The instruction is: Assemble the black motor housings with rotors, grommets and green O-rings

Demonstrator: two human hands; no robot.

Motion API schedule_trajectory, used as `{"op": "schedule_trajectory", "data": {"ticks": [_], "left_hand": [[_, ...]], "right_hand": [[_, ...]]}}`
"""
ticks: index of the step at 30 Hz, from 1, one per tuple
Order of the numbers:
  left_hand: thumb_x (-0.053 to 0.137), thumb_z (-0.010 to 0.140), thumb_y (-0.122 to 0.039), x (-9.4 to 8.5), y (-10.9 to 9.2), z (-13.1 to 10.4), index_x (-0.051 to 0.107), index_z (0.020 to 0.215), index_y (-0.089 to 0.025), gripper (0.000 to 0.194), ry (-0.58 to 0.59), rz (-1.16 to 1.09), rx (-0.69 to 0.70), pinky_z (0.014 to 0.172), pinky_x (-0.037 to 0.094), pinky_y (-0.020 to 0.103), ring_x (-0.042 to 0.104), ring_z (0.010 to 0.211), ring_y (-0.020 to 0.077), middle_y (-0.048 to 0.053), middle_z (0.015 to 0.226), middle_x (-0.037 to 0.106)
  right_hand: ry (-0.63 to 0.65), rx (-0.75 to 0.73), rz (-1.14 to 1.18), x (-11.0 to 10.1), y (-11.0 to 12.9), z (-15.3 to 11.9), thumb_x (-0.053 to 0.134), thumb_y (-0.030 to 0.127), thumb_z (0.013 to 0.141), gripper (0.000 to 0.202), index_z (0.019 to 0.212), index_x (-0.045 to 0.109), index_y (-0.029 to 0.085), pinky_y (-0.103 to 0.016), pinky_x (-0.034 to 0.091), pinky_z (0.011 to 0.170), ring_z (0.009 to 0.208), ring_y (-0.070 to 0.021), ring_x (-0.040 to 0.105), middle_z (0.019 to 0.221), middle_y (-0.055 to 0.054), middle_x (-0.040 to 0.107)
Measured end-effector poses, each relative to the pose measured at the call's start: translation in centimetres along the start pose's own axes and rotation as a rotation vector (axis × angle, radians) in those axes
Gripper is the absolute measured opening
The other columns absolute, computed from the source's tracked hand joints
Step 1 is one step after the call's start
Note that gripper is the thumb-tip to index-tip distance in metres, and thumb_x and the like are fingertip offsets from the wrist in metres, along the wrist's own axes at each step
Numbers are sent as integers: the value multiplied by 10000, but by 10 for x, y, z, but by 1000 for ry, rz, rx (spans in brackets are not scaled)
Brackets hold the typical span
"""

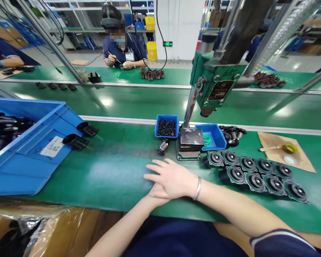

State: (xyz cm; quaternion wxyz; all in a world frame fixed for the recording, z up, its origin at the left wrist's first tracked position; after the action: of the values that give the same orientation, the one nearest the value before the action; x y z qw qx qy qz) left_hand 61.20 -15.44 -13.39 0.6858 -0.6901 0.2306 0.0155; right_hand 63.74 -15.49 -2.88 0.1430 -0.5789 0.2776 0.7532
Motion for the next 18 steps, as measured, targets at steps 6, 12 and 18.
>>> {"op": "schedule_trajectory", "data": {"ticks": [6,12,18], "left_hand": [[770,689,-255,5,0,-1,607,1140,-243,480,110,90,82,969,513,421,614,1137,272,33,1165,667],[755,704,-195,3,-6,-7,440,1241,-195,623,88,146,131,990,495,431,597,1155,262,90,1240,603],[777,709,-202,5,-6,-10,408,1241,-206,648,29,223,132,995,496,415,596,1172,258,86,1234,601]], "right_hand": [[-53,154,423,6,-28,-17,363,514,985,563,1424,445,170,-440,332,1149,1381,-226,384,1454,-111,455],[-549,426,752,2,-58,-112,406,348,992,355,1159,682,197,-449,351,1143,1217,-212,569,1195,-80,664],[-1011,559,816,3,-59,-168,381,291,992,311,866,648,193,-318,516,760,643,-138,588,562,10,536]]}}
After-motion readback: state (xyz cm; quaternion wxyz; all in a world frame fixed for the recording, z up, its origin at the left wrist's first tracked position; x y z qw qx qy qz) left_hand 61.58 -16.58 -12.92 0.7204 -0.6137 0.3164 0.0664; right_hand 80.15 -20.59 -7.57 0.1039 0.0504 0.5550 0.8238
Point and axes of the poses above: each hand's wrist, its own z-axis towards the middle knuckle, its own x-axis out of the palm, y = z × x, the point moved 8 cm from there along z, towards the middle knuckle
